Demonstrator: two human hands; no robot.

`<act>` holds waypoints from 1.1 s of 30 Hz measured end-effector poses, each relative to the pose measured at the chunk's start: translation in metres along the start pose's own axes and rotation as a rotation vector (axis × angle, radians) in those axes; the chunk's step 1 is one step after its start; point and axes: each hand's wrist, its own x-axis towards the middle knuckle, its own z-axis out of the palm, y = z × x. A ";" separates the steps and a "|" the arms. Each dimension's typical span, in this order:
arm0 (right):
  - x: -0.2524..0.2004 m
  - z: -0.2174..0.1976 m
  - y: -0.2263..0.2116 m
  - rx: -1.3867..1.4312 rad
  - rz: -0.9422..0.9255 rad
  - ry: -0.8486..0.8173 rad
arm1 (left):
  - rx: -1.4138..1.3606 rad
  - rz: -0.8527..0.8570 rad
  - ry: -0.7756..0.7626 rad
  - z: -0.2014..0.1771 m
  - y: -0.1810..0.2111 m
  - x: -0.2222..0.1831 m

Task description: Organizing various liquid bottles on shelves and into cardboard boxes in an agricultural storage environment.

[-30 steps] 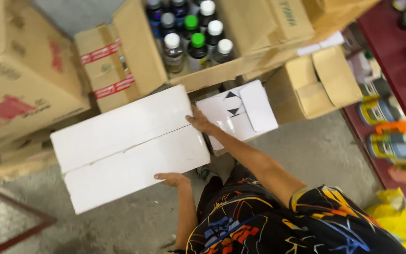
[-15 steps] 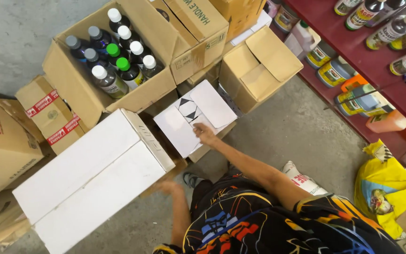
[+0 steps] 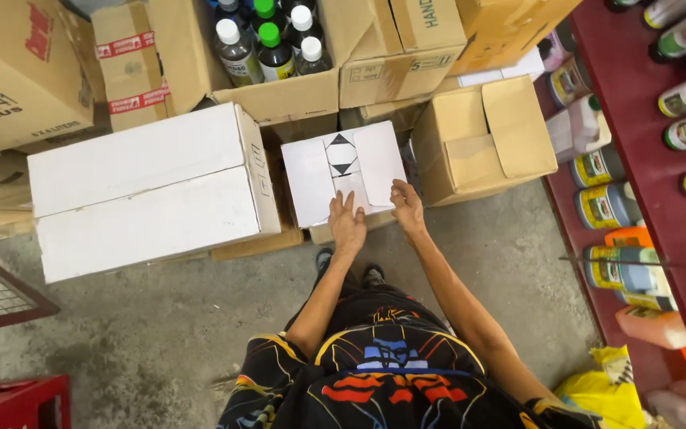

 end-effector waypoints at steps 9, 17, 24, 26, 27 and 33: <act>0.016 -0.002 -0.020 -0.072 -0.147 -0.057 | 0.151 0.119 -0.050 -0.035 0.077 0.046; 0.065 0.040 -0.059 -0.178 -0.239 -0.099 | 0.214 0.183 0.040 -0.058 0.066 0.109; 0.100 0.088 -0.095 -0.285 -0.419 -0.159 | 0.224 0.085 0.109 -0.091 0.023 0.182; 0.113 0.097 -0.110 -0.279 -0.420 -0.141 | 0.246 0.069 0.091 -0.101 0.023 0.208; 0.120 0.099 -0.117 -0.273 -0.423 -0.127 | 0.268 0.052 0.076 -0.105 0.023 0.221; 0.139 0.117 -0.179 -0.310 -0.460 -0.094 | 0.286 0.140 0.095 -0.112 0.012 0.287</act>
